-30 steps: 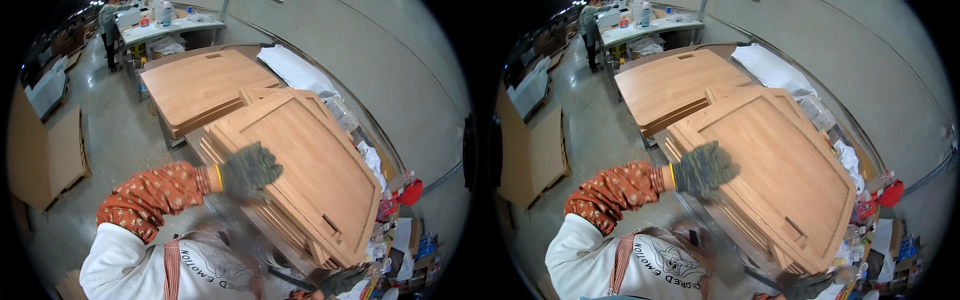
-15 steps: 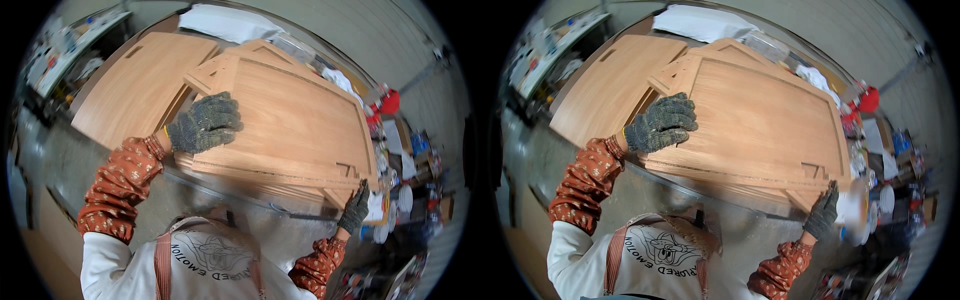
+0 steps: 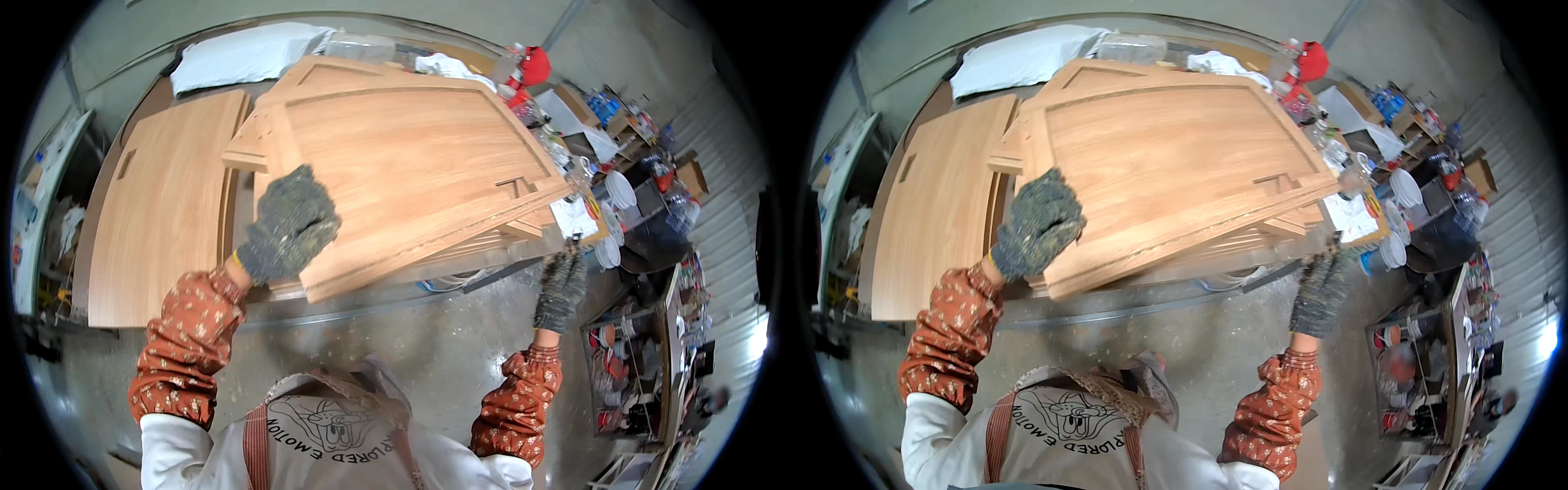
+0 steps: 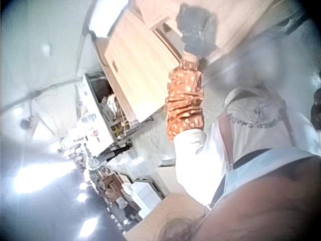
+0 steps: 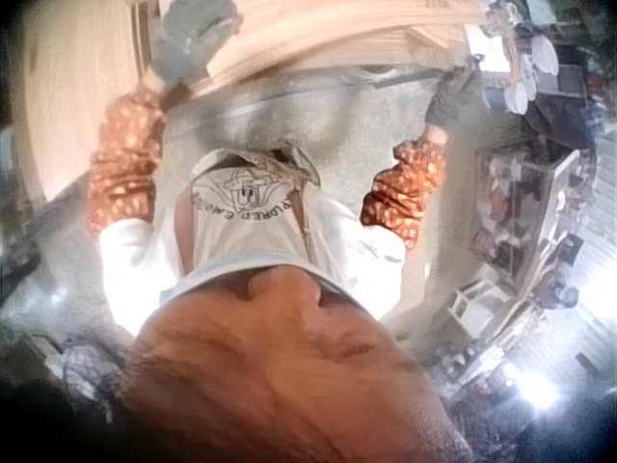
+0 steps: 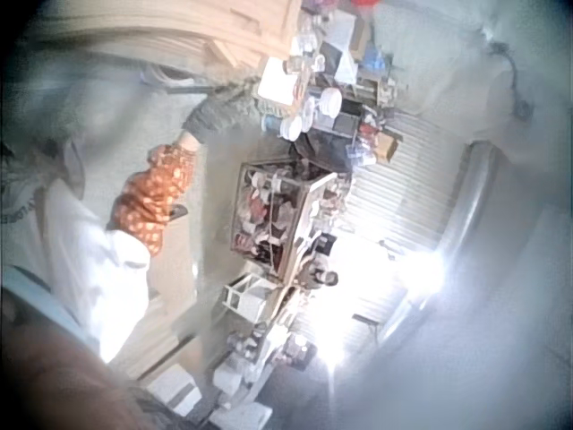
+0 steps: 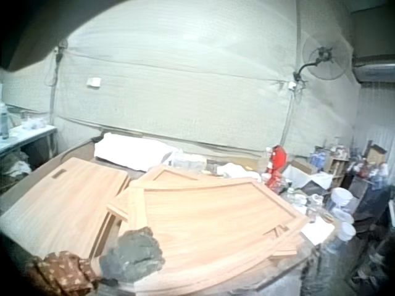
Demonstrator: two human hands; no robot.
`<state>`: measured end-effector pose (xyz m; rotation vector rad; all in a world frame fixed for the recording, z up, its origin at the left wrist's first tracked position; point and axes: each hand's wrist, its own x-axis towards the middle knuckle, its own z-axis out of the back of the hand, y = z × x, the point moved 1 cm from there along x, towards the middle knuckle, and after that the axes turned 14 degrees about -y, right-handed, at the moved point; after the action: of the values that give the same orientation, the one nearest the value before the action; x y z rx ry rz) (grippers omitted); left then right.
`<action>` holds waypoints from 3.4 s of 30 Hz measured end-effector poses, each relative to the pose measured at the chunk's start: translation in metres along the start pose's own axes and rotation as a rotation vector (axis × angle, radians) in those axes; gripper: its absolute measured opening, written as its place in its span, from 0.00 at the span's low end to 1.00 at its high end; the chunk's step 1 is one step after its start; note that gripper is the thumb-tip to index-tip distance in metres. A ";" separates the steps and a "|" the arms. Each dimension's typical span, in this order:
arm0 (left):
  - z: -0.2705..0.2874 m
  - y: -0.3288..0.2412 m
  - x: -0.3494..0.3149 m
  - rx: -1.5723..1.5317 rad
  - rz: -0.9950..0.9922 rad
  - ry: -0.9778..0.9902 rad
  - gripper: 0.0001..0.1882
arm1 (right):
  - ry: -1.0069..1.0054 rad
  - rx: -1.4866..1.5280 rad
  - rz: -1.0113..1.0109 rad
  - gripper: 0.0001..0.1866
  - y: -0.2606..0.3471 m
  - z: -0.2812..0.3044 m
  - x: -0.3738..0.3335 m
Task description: The person handles wooden panels one by one, sanding the surfaces and cutouts with a sanding block and wiping them with a cloth.
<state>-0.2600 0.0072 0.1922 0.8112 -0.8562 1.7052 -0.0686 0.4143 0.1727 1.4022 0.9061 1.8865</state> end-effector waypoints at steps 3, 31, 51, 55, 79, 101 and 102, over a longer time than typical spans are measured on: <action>0.013 -0.015 0.002 -0.051 0.064 0.004 0.05 | 0.036 -0.353 0.260 0.17 -0.025 0.005 -0.011; 0.015 0.003 -0.004 -0.166 0.265 0.119 0.05 | 0.630 -0.063 0.579 0.25 0.081 -0.070 -0.130; 0.001 -0.058 0.007 0.114 0.457 -0.042 0.07 | 0.477 0.033 0.948 0.28 -0.031 -0.077 0.065; 0.010 -0.081 0.023 0.107 0.653 -0.060 0.07 | 0.739 -0.024 0.734 0.24 -0.014 -0.111 0.092; 0.038 0.002 -0.004 0.221 0.326 0.205 0.21 | 0.351 -0.462 0.683 0.14 0.059 -0.023 -0.010; 0.018 -0.023 0.002 -0.109 0.250 0.067 0.12 | 0.602 -0.129 0.729 0.18 0.091 -0.072 -0.118; 0.016 -0.027 0.002 -0.102 0.260 0.041 0.11 | 0.501 -0.303 0.728 0.18 0.065 -0.063 -0.085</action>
<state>-0.2332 0.0012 0.2067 0.6145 -1.0468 1.8797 -0.1126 0.2983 0.1665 1.1693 0.2778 2.8639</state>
